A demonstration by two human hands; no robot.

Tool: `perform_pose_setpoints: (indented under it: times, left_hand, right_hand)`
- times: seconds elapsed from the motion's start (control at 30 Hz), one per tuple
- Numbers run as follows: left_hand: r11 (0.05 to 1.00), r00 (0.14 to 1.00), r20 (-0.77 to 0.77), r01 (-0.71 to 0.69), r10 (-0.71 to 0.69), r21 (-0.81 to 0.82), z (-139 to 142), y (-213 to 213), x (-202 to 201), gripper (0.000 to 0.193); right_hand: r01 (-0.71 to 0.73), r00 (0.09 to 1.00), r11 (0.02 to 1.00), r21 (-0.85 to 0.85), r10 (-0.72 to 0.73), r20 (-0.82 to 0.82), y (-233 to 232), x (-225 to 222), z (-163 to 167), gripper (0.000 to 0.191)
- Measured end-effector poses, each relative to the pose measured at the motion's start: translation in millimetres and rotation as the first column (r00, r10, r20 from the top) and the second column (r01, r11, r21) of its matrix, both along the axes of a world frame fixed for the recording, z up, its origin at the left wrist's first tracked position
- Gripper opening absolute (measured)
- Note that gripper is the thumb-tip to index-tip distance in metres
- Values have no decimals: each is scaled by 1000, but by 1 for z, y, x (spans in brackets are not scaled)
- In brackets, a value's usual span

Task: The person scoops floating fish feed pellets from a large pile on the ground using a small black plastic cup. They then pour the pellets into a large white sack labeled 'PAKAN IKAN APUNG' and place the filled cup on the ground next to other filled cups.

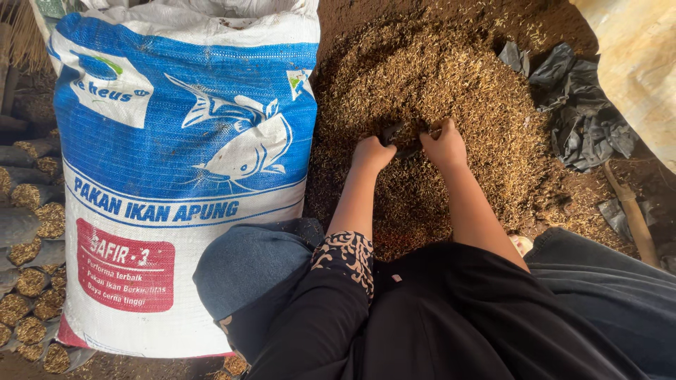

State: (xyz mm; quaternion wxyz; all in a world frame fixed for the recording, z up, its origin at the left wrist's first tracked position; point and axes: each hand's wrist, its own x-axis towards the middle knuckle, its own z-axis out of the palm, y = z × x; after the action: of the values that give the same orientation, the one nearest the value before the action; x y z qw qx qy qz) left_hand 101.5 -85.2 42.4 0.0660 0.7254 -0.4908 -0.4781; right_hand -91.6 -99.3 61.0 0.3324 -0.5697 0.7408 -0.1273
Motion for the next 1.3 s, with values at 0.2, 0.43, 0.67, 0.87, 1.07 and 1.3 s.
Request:
perform_pose_setpoints:
  times: [0.2,0.43,0.67,0.87,1.07,1.3]
  left_hand:
    - [997,999,19,38,-39,71,4,3,-7,31]
    - [910,993,89,-39,83,-413,4,10,-13,26]
    - [942,996,-15,-88,88,-324,10,5,-8,33]
    - [975,999,-8,-51,50,-216,6,2,-7,52]
    - [899,943,-150,-328,296,-288,-12,-5,8,47]
    - [998,982,-184,-36,46,59,23,9,7,56]
  right_hand:
    - [-85,996,995,59,83,23,14,3,5,57]
    - [-75,996,997,9,76,-57,8,-3,0,43]
    - [28,1000,990,-140,-27,5,9,5,-1,28]
    - [-60,988,997,51,67,-139,11,-24,-12,37]
    - [-191,958,979,-72,170,-231,24,-28,-42,35]
    - [-70,950,996,56,50,308,-7,-27,36,23]
